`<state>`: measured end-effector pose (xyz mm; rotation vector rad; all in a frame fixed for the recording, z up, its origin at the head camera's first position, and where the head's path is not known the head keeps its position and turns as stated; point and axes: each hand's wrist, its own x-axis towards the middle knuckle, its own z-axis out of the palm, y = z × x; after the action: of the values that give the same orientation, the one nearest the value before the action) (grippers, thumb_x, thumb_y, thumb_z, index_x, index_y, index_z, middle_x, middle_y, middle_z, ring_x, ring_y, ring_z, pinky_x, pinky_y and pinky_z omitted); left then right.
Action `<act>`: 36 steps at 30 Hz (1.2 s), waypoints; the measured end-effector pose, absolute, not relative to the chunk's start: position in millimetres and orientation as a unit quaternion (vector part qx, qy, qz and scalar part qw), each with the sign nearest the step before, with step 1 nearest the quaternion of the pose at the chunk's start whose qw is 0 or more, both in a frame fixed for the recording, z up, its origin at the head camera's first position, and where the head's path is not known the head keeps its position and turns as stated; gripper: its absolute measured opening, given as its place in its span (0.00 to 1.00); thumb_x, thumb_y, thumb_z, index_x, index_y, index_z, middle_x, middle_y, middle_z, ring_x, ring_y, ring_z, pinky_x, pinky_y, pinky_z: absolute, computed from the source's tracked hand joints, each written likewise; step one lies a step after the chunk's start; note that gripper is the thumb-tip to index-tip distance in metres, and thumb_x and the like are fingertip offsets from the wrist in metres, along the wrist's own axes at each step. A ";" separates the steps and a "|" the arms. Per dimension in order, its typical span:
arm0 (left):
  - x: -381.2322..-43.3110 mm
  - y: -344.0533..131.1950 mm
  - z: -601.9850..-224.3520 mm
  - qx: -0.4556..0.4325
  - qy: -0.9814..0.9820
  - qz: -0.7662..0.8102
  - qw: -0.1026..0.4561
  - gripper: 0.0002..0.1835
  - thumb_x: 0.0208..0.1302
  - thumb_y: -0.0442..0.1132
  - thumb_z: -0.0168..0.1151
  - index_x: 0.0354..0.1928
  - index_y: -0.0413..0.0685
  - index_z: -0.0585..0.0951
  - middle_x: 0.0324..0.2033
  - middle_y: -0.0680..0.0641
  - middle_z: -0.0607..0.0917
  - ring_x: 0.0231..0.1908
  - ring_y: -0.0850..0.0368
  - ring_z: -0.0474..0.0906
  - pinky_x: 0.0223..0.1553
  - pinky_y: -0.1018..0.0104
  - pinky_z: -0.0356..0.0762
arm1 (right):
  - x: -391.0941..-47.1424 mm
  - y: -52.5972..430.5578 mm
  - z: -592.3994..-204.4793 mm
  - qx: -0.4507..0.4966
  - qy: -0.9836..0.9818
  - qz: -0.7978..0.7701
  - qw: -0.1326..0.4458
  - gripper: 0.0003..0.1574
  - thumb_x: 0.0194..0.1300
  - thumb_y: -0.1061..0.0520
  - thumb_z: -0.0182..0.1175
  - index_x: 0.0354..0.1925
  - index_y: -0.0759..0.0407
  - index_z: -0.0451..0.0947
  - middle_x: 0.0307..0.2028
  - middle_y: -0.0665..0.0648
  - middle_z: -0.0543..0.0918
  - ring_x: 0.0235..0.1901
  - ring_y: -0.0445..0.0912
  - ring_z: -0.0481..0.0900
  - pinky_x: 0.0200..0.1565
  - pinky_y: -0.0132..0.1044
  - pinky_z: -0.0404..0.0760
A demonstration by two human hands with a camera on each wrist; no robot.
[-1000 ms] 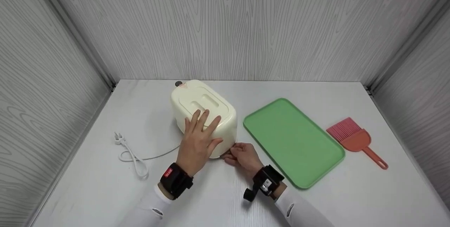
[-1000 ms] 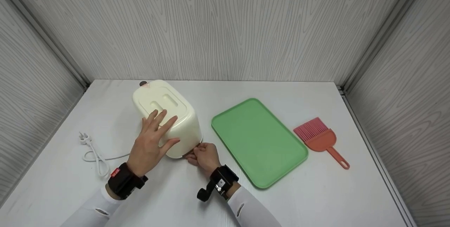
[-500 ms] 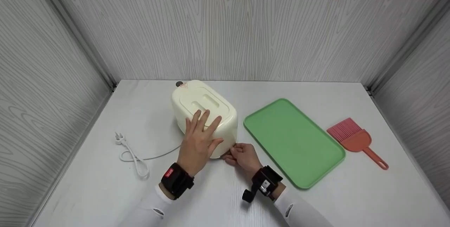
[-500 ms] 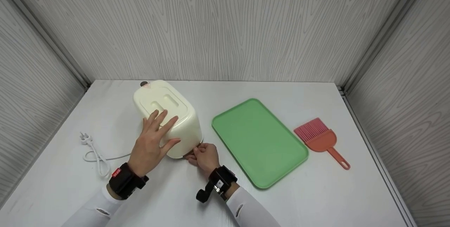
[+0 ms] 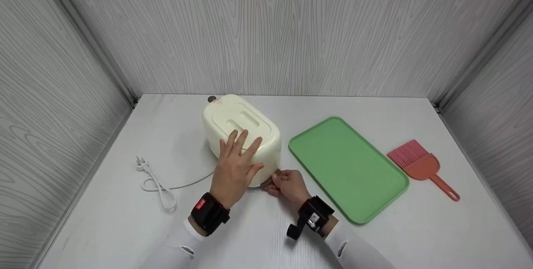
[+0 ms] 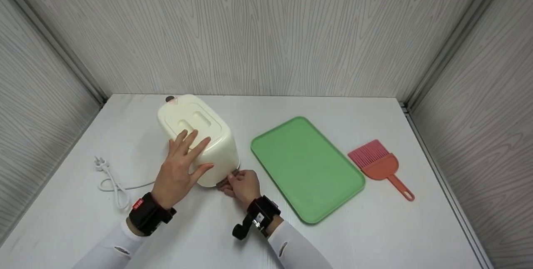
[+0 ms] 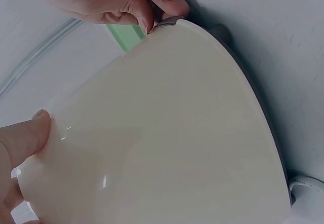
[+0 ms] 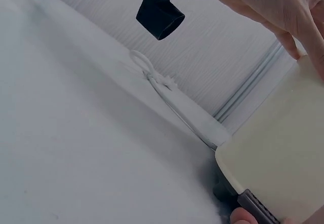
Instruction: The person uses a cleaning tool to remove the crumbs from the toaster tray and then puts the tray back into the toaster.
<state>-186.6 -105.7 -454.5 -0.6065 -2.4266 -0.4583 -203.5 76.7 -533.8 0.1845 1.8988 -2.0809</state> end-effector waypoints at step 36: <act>-186.4 -105.7 -454.1 -0.222 -0.916 -0.168 0.287 0.33 0.63 0.48 0.73 0.69 0.50 0.78 0.69 0.33 0.73 0.73 0.33 0.64 0.70 0.28 0.61 | -193.2 94.2 -534.8 0.083 0.660 -0.727 0.171 0.14 0.76 0.65 0.57 0.50 0.80 0.75 0.35 0.68 0.89 0.30 0.48 0.90 0.35 0.35 0.90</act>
<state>-186.4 -105.7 -454.1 -0.5939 -2.4476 -0.4501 -193.2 94.2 -534.8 0.2361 1.8736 -2.0636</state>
